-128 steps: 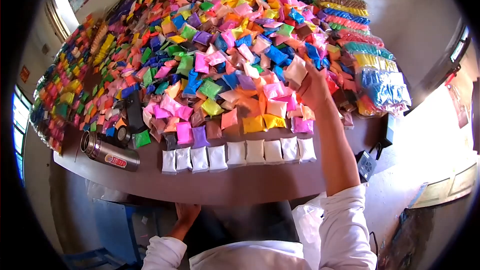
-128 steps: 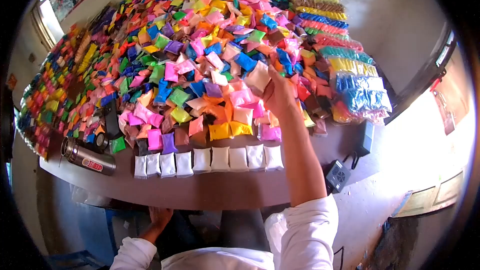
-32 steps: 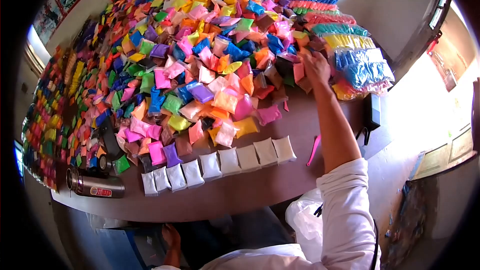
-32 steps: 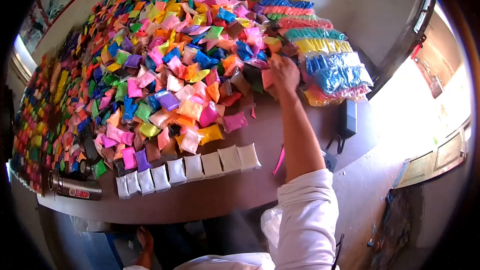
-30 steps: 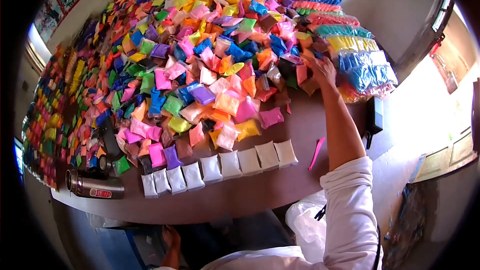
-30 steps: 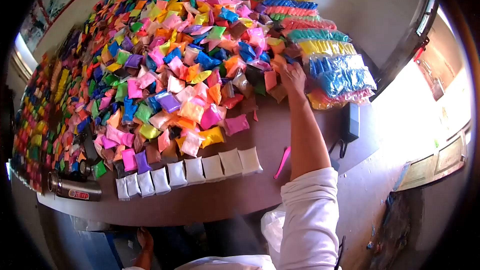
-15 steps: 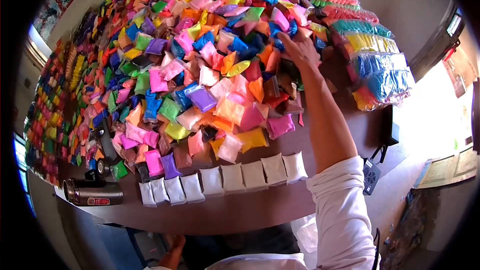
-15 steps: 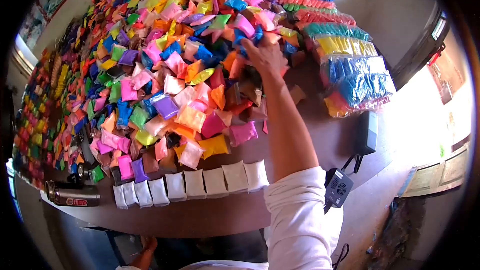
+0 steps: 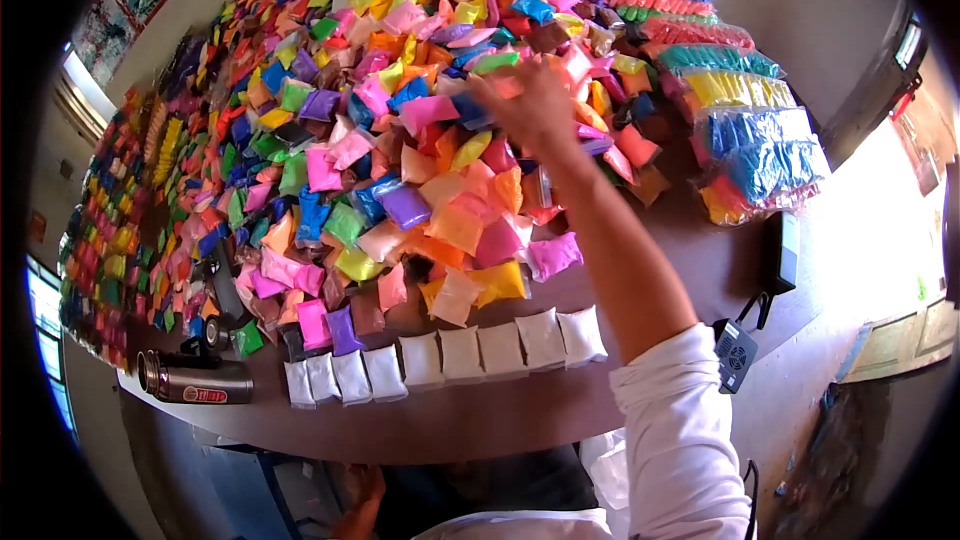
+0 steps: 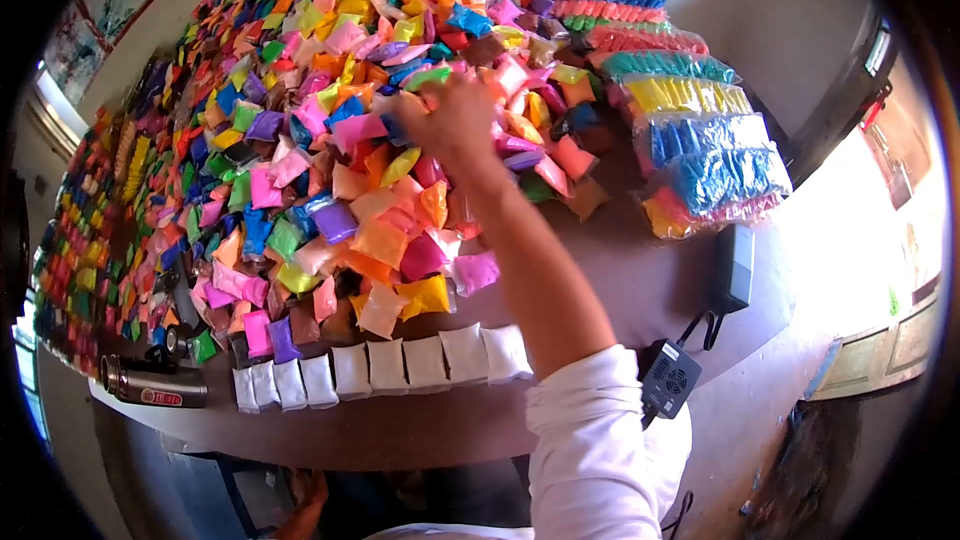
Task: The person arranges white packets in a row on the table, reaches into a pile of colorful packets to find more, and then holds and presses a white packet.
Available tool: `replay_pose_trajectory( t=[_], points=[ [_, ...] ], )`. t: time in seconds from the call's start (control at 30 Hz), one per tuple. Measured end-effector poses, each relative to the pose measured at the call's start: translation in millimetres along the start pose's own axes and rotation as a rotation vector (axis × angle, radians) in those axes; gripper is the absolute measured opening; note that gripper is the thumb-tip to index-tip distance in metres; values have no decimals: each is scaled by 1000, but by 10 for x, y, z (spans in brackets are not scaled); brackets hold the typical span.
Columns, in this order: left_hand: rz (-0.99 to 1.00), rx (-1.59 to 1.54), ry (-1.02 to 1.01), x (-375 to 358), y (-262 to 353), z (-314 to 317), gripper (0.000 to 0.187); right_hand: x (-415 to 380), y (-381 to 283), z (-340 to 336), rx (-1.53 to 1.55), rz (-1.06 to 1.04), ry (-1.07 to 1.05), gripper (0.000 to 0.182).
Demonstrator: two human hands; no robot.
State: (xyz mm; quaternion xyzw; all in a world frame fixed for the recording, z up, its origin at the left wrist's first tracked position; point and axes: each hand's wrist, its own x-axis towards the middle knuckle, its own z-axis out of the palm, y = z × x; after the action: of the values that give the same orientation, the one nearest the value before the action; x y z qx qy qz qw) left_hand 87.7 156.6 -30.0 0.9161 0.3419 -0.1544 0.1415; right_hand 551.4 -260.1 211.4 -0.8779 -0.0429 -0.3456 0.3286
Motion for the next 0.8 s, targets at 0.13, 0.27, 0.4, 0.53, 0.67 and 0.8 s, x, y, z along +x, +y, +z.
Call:
replay_pose_trajectory(
  t=[0.13,0.27,0.4,0.53,0.67,0.8],
  points=[
    [209,-81,72,134,-287,195,49,345,841,-432,278,352,182,53],
    [211,-24,72,201,-305,180,48,447,2122,-480,581,701,94,61],
    [157,-30,48,208,-126,71,47,467,1957,-413,504,730,-101,72],
    [133,-26,40,231,-56,11,47,633,1711,-6,668,664,-112,73],
    [120,-13,38,260,-20,-12,46,767,1345,278,537,543,-160,75],
    [129,2,46,301,57,0,45,760,1062,436,24,495,-262,91]
  ],
)
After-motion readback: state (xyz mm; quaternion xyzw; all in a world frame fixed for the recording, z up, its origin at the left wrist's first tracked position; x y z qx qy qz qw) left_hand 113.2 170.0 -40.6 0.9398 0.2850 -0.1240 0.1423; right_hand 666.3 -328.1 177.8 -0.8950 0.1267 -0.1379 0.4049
